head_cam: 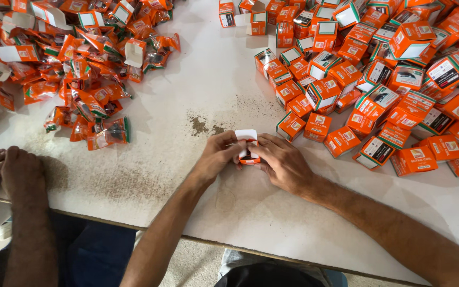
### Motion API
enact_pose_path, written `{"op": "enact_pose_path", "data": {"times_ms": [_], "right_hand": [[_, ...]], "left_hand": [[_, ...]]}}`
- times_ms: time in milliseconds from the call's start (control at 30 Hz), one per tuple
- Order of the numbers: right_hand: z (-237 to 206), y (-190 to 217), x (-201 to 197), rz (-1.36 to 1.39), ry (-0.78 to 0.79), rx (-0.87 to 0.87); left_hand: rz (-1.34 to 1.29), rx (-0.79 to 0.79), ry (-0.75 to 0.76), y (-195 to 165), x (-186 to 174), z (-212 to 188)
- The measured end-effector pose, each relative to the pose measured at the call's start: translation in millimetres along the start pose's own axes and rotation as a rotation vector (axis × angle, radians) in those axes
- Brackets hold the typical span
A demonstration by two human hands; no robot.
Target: The person picks up plastic-wrapped items from a pile on the table, places them into small orange cardboard boxes, folds the box flaps closed, and tosses the finished boxes onto a growing pile of packed boxes on the table.
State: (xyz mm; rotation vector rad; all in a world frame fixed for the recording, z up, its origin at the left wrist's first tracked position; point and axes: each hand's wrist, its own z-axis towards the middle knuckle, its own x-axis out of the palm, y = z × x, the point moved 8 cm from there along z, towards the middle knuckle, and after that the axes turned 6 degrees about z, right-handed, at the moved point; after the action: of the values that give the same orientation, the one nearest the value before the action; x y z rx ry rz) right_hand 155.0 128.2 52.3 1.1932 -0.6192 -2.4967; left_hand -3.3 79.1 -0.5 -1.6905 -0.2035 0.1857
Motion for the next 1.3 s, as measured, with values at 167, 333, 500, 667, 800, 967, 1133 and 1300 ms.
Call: {"op": "enact_pose_path", "data": {"times_ms": [167,333,500,667,800,967,1133,1300], "right_hand": [[-1.6,-3.0,-2.1,0.015,-0.001,0.017],[-4.9,-16.5,1.9,0.04,0.057,0.154],[-5.7,-21.9,5.8,0.067,0.077,0.198],[-6.3,-23.6,6.8,0.056,0.089,0.213],[-4.0,-16.8,2.8,0.059,0.07,0.176],[0.7,15.2,-1.6,-0.005,0.016,-0.068],[1.7,5.0,-13.6,-0.626,0.033,-0.101],[-5.2,-25.0,-52.8,-0.585,-0.072,-0.131]], "left_hand": [[0.579,0.186,-0.239,-21.5,10.0,-3.9],[0.815,0.718,-0.205,-57.4,36.9,-46.8],[0.931,0.771,-0.145,-55.8,39.3,-52.5],[0.82,0.707,-0.155,-49.0,35.8,-44.9],[0.951,0.81,-0.125,-51.5,42.9,-55.5],[1.055,0.804,-0.082,-51.6,49.3,-69.0],[1.036,0.869,-0.337,-60.5,40.0,-85.0],[1.074,0.702,-0.411,-47.0,29.3,-75.7]]}}
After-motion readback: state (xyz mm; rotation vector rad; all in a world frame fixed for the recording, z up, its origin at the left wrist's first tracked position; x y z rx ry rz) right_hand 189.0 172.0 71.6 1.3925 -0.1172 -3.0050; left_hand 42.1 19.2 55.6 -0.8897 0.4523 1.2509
